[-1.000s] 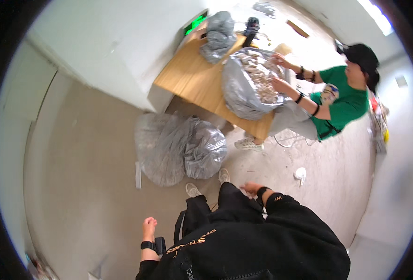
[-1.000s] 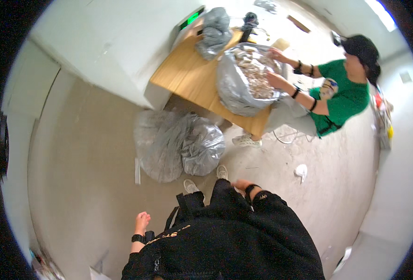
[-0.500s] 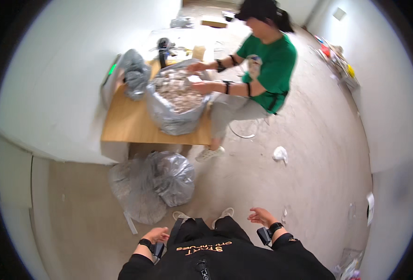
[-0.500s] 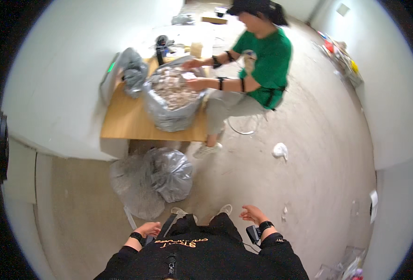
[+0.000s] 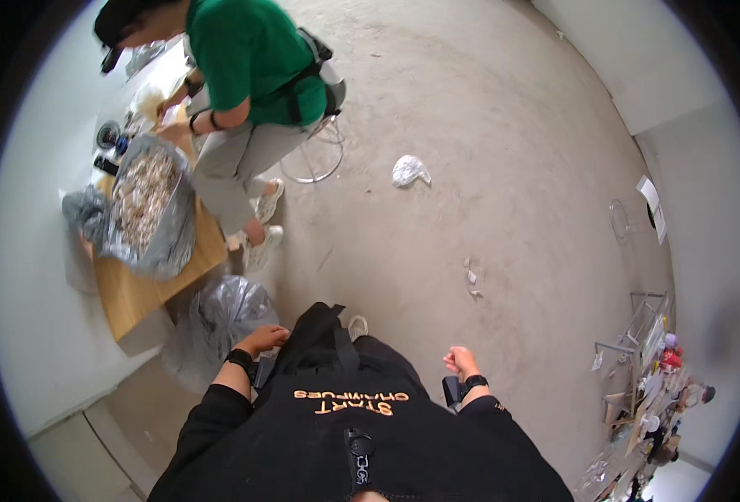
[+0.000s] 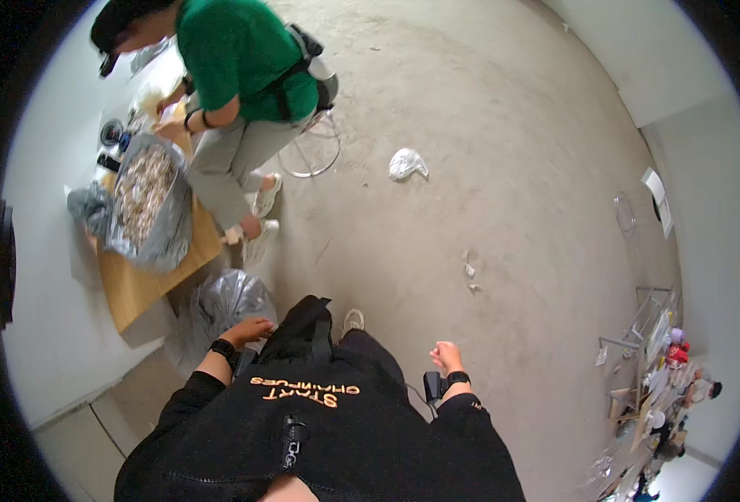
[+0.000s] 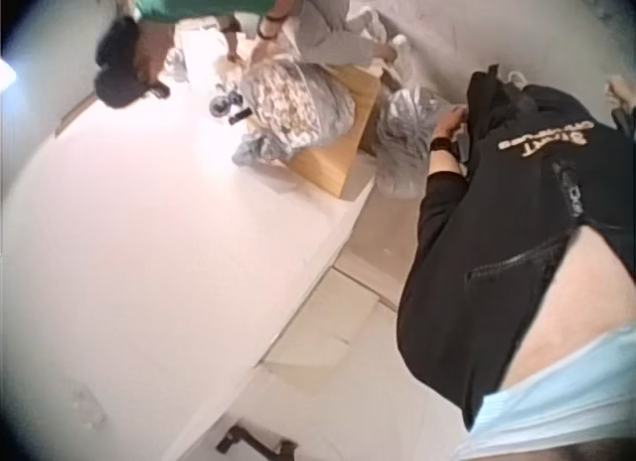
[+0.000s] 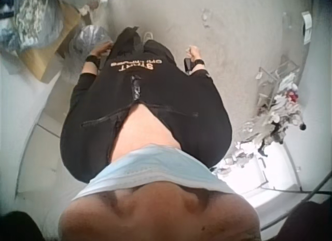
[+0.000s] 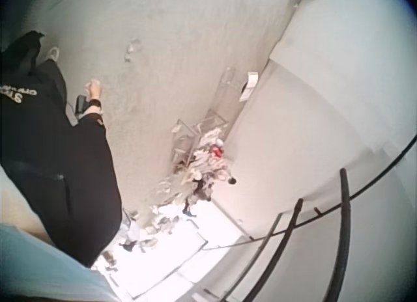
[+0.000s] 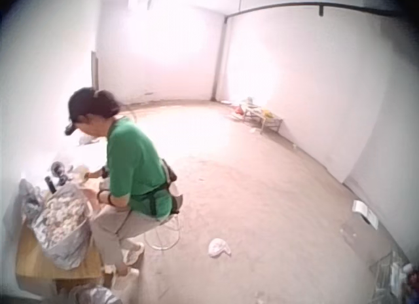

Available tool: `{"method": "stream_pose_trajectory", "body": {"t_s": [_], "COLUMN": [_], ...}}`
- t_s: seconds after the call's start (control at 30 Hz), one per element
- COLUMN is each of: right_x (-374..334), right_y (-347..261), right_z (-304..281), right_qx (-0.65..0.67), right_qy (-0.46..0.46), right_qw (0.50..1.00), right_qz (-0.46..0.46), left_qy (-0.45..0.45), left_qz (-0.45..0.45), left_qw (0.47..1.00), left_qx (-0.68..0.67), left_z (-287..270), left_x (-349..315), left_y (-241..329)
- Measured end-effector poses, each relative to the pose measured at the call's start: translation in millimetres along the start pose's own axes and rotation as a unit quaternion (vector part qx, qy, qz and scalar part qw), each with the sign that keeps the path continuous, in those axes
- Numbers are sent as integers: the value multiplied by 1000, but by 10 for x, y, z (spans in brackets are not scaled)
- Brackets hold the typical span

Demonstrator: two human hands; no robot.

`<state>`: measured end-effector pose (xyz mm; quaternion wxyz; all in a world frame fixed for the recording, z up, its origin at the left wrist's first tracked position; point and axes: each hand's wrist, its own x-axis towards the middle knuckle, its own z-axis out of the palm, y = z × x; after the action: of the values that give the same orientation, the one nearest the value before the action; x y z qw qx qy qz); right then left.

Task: The recorder is packing cotton swabs into small plastic bags and organizing them on a table.

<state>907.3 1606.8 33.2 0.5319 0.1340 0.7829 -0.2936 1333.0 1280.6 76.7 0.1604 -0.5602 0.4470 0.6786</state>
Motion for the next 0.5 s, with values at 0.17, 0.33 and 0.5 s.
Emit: {"method": "stream_pose_trajectory", "body": {"t_s": [0.17, 0.33, 0.5], "right_x": [406, 599, 1090], "right_y": [-563, -1774, -2723], "right_z": [50, 191, -157], "right_qx": [-35, -17, -15], "right_qy": [-5, 1, 44], "right_qw": [999, 998, 994], "right_qz": [-11, -56, -103], "left_qy": [108, 102, 104], "left_qz": [102, 108, 150], "left_qw": [977, 954, 935], "left_qx": [150, 260, 305], "left_z": [-375, -808, -909], "left_x": [723, 1584, 2171], "left_y": [916, 1850, 3862]}}
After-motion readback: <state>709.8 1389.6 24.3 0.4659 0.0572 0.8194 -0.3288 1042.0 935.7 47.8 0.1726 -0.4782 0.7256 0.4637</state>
